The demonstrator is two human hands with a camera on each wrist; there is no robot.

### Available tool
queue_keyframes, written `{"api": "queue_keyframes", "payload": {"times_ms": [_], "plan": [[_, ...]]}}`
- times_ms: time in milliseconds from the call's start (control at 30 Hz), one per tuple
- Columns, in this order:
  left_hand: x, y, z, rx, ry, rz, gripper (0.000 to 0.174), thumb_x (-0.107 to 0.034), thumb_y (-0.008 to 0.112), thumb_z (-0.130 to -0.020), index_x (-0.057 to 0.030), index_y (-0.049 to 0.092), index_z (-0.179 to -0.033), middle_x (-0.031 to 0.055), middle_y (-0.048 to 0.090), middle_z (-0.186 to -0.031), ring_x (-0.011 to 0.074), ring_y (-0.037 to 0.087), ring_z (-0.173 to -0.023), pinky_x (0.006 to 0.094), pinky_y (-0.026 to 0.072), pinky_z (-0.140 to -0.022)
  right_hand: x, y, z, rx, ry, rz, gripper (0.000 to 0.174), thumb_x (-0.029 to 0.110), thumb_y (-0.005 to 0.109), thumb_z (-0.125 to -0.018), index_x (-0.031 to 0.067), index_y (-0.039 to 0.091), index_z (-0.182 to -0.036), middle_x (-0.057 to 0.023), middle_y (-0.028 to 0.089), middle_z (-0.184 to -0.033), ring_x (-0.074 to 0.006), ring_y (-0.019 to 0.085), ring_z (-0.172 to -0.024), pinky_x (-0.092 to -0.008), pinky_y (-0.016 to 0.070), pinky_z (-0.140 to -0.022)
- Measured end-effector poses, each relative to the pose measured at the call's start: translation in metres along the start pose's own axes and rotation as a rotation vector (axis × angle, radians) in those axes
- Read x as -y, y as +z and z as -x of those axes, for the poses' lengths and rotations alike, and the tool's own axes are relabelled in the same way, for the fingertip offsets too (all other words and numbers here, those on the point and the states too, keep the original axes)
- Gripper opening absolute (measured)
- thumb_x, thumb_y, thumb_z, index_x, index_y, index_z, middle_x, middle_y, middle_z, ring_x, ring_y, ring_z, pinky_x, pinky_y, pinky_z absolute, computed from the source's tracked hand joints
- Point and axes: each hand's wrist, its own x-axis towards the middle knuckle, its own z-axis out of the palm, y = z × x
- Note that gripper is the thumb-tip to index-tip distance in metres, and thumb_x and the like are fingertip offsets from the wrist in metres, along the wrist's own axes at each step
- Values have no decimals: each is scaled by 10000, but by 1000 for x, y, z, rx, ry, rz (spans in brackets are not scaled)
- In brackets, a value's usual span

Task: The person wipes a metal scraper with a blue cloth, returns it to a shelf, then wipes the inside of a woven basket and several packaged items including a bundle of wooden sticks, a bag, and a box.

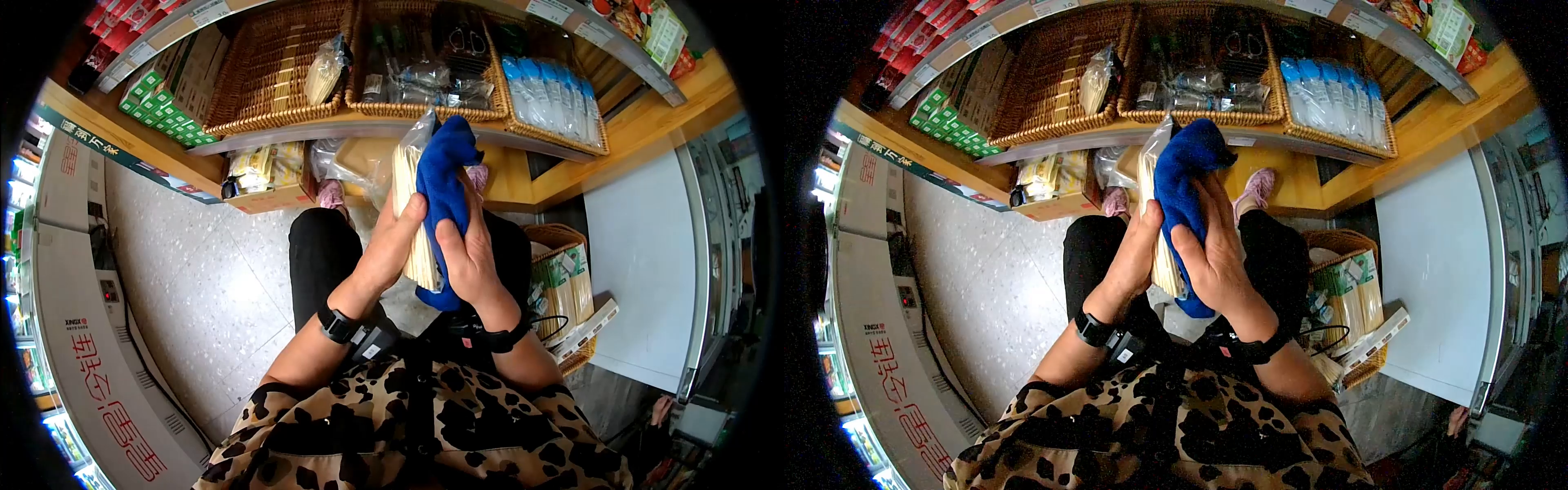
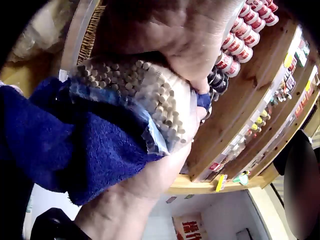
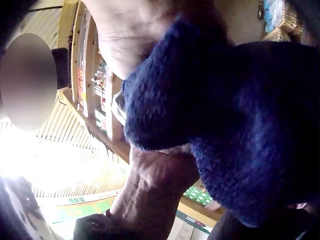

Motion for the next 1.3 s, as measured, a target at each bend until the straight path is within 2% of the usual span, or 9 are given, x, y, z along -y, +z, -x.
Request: {"api": "queue_keyframes", "payload": {"times_ms": [33, 133, 300, 433, 567, 933, 1100, 1167, 1300], "plan": [[1, 0, 1, -28, -35, -3, 627, -519, 418, -919, -7, 395, -1281, 74, 555, -1114, 129, 552, -956, 276, 473, -820, -3, 1, -2, -1, 1, 27, 546, 312, 464, -938, -34, 320, -1335, -243, 351, -1358, -377, 345, -1267, -413, 284, -1036], [-6, -2, 4, 81, -170, 224, 640, -442, 497, -915, -19, 307, -1356, 90, 479, -1241, 149, 483, -1090, 284, 409, -922, 4, 4, -15, -127, 9, -17, 524, 315, 446, -946, -35, 341, -1322, -243, 389, -1326, -371, 402, -1224, -403, 317, -1012], [-4, -4, 8, -29, -244, 360, 460, -338, 474, -923, 7, 456, -1227, 87, 595, -1063, 145, 599, -908, 274, 496, -801, -4, 2, -32, -175, 201, -229, 494, 342, 426, -959, -32, 396, -1281, -188, 520, -1203, -280, 499, -1125, -357, 370, -962], [-6, -6, 5, -98, -275, 367, 659, -536, 407, -881, -12, 435, -1279, 121, 586, -1123, 206, 597, -979, 315, 482, -882, -8, 12, -34, -204, 242, -349, 494, 357, 384, -975, -21, 411, -1292, -154, 545, -1186, -232, 523, -1065, -328, 383, -927], [-11, -16, -1, -147, -164, 422, 729, -592, 408, -858, -7, 419, -1293, 142, 564, -1167, 213, 590, -1006, 318, 499, -861, -16, 18, -16, -49, 593, -400, 525, 409, 353, -973, -30, 479, -1229, -149, 557, -1164, -235, 525, -1060, -311, 384, -917], [-1, -56, -22, 85, -118, 786, 652, -538, 369, -887, 13, 480, -1217, 157, 614, -1060, 242, 628, -906, 351, 539, -777, -18, 26, 8, 204, 704, -847, 391, 320, 495, -937, 1, 538, -1159, -52, 601, -1096, -119, 560, -967, -276, 435, -849], [-2, -59, -20, -11, -198, 604, 665, -548, 345, -898, 11, 462, -1238, 138, 612, -1062, 218, 628, -894, 329, 536, -778, -6, 22, 9, 184, 758, -1027, 364, 139, 665, -830, 24, 543, -1154, -47, 600, -1087, -121, 579, -933, -260, 477, -800], [-11, -50, -14, -122, -256, 462, 629, -558, 409, -878, -11, 518, -1169, 98, 630, -992, 181, 634, -814, 280, 527, -739, -12, 20, 11, 149, 749, -956, 359, 107, 663, -823, 25, 540, -1150, -44, 604, -1070, -115, 586, -908, -253, 485, -779], [-17, -48, -9, -99, -232, 320, 634, -547, 418, -904, -15, 467, -1244, 109, 603, -1092, 183, 606, -968, 320, 501, -850, -16, 21, 8, 68, 634, -882, 326, 41, 645, -812, 23, 545, -1123, -21, 605, -1016, -89, 581, -865, -241, 489, -750]]}}
